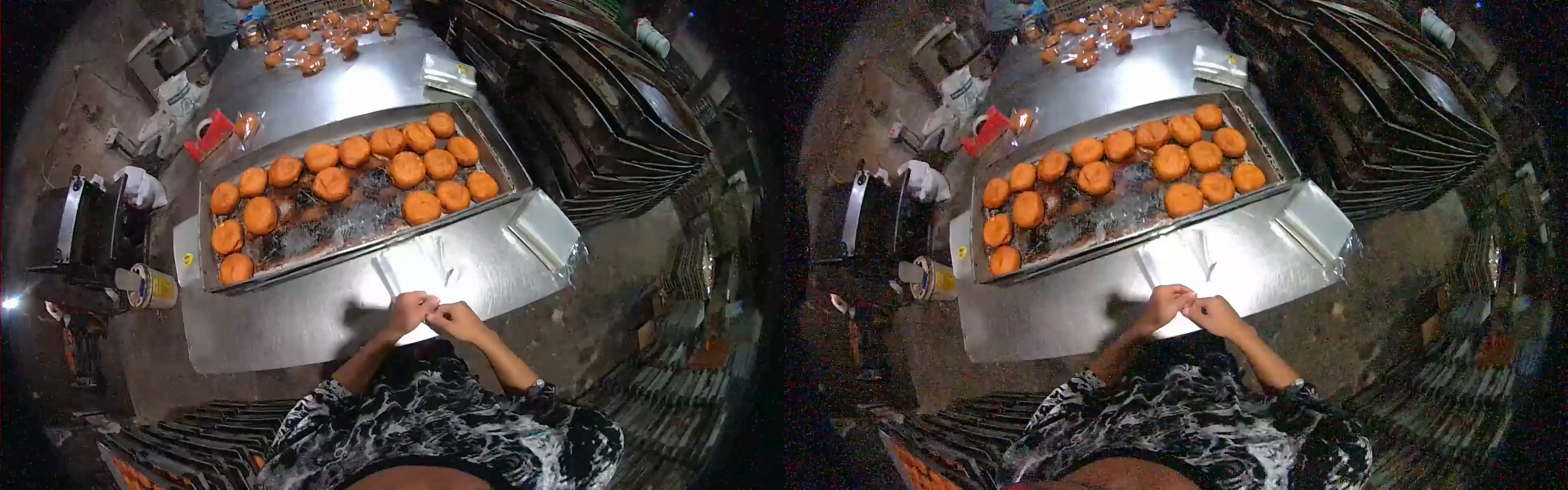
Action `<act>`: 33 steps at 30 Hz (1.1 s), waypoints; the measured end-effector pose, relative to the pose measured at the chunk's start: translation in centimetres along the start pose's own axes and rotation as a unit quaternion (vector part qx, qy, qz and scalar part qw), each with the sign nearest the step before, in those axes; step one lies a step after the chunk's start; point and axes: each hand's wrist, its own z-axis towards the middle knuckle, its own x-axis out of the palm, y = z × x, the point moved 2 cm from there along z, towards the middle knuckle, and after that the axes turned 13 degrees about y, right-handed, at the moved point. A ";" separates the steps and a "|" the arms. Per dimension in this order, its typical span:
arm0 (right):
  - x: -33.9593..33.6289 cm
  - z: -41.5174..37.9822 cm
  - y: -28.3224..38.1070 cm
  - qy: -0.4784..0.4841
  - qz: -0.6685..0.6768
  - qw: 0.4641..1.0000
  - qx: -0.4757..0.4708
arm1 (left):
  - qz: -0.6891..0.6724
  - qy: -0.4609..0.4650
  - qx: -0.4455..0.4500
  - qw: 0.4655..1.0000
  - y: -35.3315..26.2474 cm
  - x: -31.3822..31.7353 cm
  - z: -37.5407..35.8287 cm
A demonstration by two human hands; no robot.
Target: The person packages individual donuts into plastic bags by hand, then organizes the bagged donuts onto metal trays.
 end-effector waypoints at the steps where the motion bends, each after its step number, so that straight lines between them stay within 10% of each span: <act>1: 0.9 -1.2 0.2 0.002 -0.012 1.000 0.002 | -0.039 -0.031 -0.018 0.999 1.3 0.7 -0.9; 6: 4.9 -3.0 1.0 -0.220 -0.016 0.973 0.070 | -0.376 -0.008 -0.070 0.924 1.1 2.9 -4.4; 10: 4.7 -3.4 2.6 -0.211 0.050 0.970 0.112 | -0.405 0.004 -0.050 0.913 -0.7 2.1 -4.9; 14: 3.2 -2.6 2.5 -0.135 0.077 0.981 0.113 | -0.136 -0.042 -0.083 0.986 -1.8 1.4 -2.9; 17: -0.1 0.7 -1.5 0.082 0.025 0.996 -0.027 | 0.049 -0.246 0.175 0.952 -6.1 0.7 -2.2; 19: -6.0 2.2 3.4 0.010 -0.006 0.998 0.059 | 0.049 -0.130 0.269 0.953 -9.0 1.1 -1.5; 21: -7.7 5.1 6.2 -0.089 0.526 0.819 -0.210 | 0.107 -0.243 0.390 0.882 -5.2 -0.5 2.3; 23: -7.1 5.4 8.8 0.058 0.758 0.582 -0.288 | -0.412 -0.272 0.341 0.800 -8.8 -1.4 3.4; 24: -5.5 6.7 7.4 0.124 0.789 0.556 -0.229 | -0.434 -0.172 0.266 0.843 -8.8 -3.1 3.1; 25: -4.0 7.8 5.6 0.153 0.751 0.639 -0.068 | -0.529 -0.141 0.229 0.805 -8.9 -3.6 3.2; 27: -7.1 10.0 2.1 0.132 0.307 0.938 -0.096 | -0.531 -0.156 0.198 0.809 -3.9 -5.8 3.8; 28: -11.3 10.1 3.9 0.017 0.017 1.000 -0.020 | -0.525 -0.343 0.164 0.761 -3.9 -6.0 3.8; 30: -19.1 15.1 -1.2 -0.242 -0.246 0.938 0.039 | -0.513 -0.426 0.203 0.717 -5.5 -6.6 1.9; 31: -22.3 16.2 -2.2 -0.074 -0.318 0.927 0.183 | -0.504 -0.463 0.223 0.694 -6.7 -6.5 1.0; 33: -23.8 18.5 -6.6 -0.123 -0.392 0.866 0.283 | -0.489 -0.469 0.214 0.704 -5.9 -6.8 -0.7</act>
